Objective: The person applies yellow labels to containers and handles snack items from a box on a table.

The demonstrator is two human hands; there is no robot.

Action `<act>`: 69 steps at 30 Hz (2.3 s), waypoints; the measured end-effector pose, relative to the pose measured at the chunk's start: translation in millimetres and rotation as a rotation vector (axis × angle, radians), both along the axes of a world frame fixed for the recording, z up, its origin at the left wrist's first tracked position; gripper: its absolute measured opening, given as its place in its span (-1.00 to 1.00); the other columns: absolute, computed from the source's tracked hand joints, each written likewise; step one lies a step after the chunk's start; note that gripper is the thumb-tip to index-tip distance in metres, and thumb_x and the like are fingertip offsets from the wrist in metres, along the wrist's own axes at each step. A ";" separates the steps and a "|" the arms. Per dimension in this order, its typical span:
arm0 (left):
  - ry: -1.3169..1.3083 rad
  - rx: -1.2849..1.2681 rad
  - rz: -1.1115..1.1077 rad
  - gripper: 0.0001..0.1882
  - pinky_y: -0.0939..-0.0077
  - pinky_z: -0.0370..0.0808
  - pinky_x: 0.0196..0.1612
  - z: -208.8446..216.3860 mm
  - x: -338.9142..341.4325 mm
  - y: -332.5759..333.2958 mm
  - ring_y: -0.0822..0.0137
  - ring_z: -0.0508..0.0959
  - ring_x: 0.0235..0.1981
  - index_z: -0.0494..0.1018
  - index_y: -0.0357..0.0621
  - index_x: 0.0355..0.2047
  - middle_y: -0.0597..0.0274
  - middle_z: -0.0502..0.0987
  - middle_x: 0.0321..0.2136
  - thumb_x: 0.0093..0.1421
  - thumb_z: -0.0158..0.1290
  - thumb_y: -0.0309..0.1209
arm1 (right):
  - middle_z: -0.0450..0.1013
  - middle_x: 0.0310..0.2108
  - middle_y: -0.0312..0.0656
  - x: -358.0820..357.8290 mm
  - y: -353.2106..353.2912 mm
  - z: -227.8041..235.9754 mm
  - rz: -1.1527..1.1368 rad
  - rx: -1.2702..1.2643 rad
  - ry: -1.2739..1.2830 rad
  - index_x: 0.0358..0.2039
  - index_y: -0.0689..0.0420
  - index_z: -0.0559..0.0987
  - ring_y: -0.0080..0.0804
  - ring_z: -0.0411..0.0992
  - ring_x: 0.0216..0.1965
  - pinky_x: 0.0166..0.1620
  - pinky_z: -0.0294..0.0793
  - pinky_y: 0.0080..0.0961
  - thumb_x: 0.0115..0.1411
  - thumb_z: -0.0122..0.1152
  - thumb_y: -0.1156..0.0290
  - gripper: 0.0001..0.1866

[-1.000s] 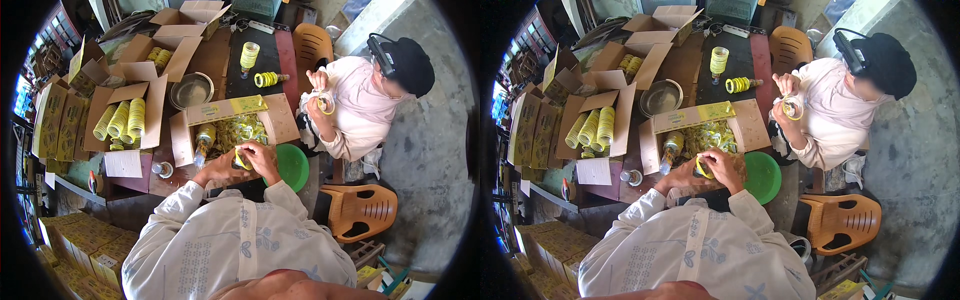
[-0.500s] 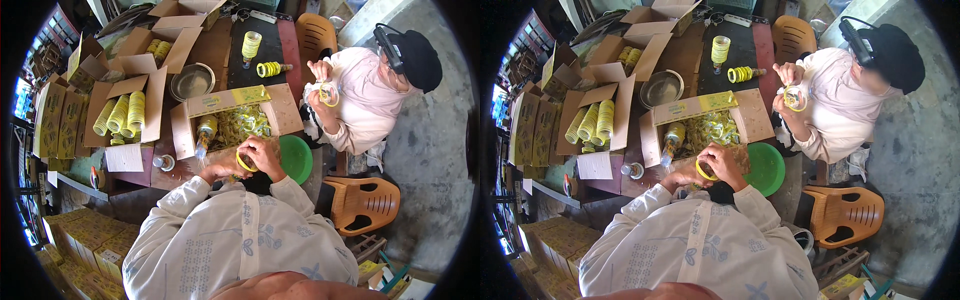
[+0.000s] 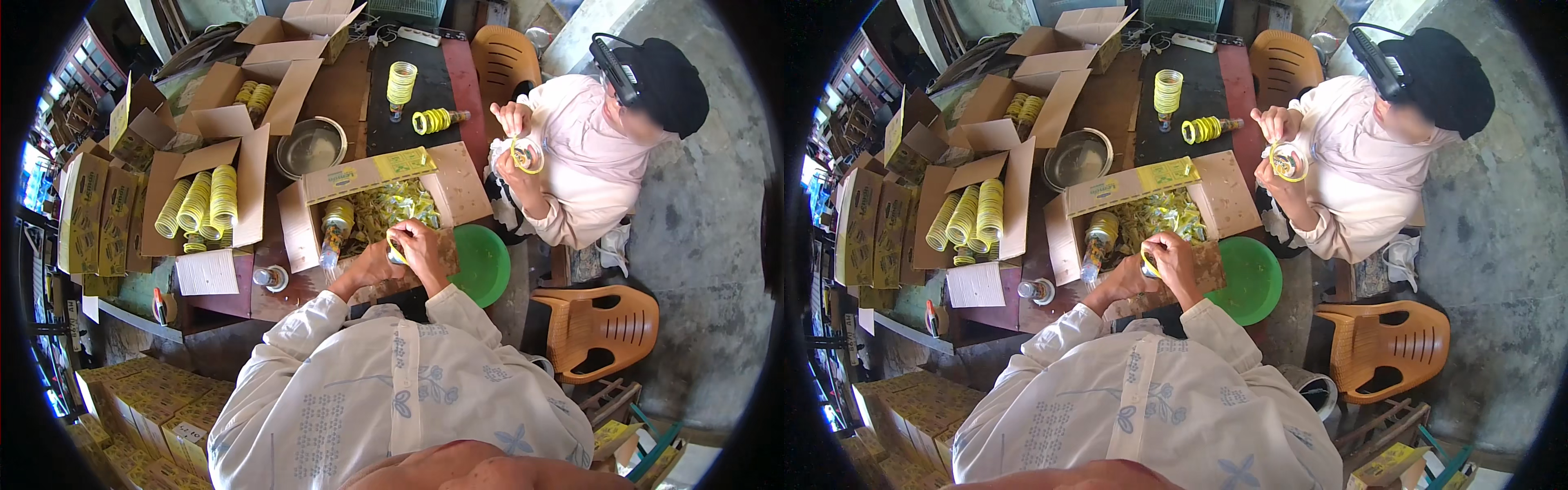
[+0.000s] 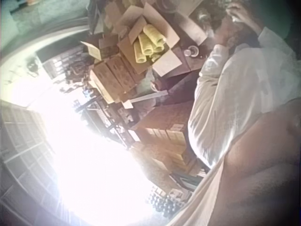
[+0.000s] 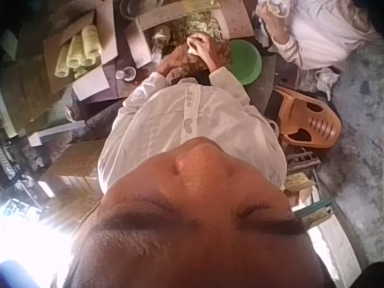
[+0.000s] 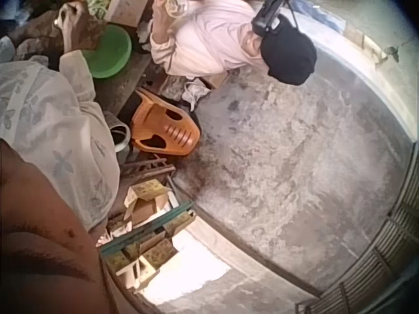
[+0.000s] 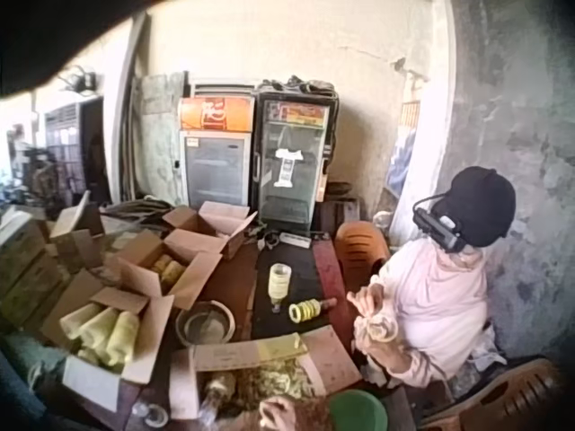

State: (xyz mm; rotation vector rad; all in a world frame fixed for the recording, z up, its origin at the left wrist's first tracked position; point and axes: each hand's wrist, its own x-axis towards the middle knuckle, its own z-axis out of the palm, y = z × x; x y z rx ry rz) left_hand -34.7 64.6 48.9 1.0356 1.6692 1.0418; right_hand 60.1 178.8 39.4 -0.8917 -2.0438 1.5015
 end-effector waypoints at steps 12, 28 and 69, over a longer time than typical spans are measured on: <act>-0.015 0.305 0.019 -0.42 0.40 0.49 -0.10 -12.7 -7.2 -18.4 0.39 0.54 -0.28 0.40 -0.18 -0.10 0.20 0.57 -0.30 -0.13 0.39 -0.35 | 0.50 -0.34 -0.20 29.4 30.7 21.1 0.225 0.124 0.056 -0.27 0.21 0.59 -0.44 0.48 -0.31 -0.23 0.46 -0.50 0.13 0.38 0.36 -0.77; 0.013 0.152 -0.050 -0.44 0.42 0.48 -0.14 -2.1 -11.2 -26.8 0.38 0.54 -0.28 0.44 -0.27 -0.14 0.19 0.58 -0.31 -0.14 0.40 -0.36 | 0.54 -0.47 -0.09 16.4 6.3 31.7 0.295 0.218 0.080 -0.38 0.24 0.61 -0.28 0.53 -0.44 -0.36 0.45 -0.42 0.12 0.31 0.50 -0.91; -0.551 0.342 0.342 -0.29 0.29 0.41 0.13 -16.9 -12.5 -81.1 0.24 0.50 0.05 0.31 -0.19 0.11 0.06 0.51 0.01 0.03 0.36 -0.22 | 0.39 -0.04 -0.13 194.4 34.6 -140.2 -0.154 0.657 -0.950 -0.17 0.02 0.62 0.00 0.33 0.01 0.00 0.32 0.03 0.01 0.32 0.35 -0.69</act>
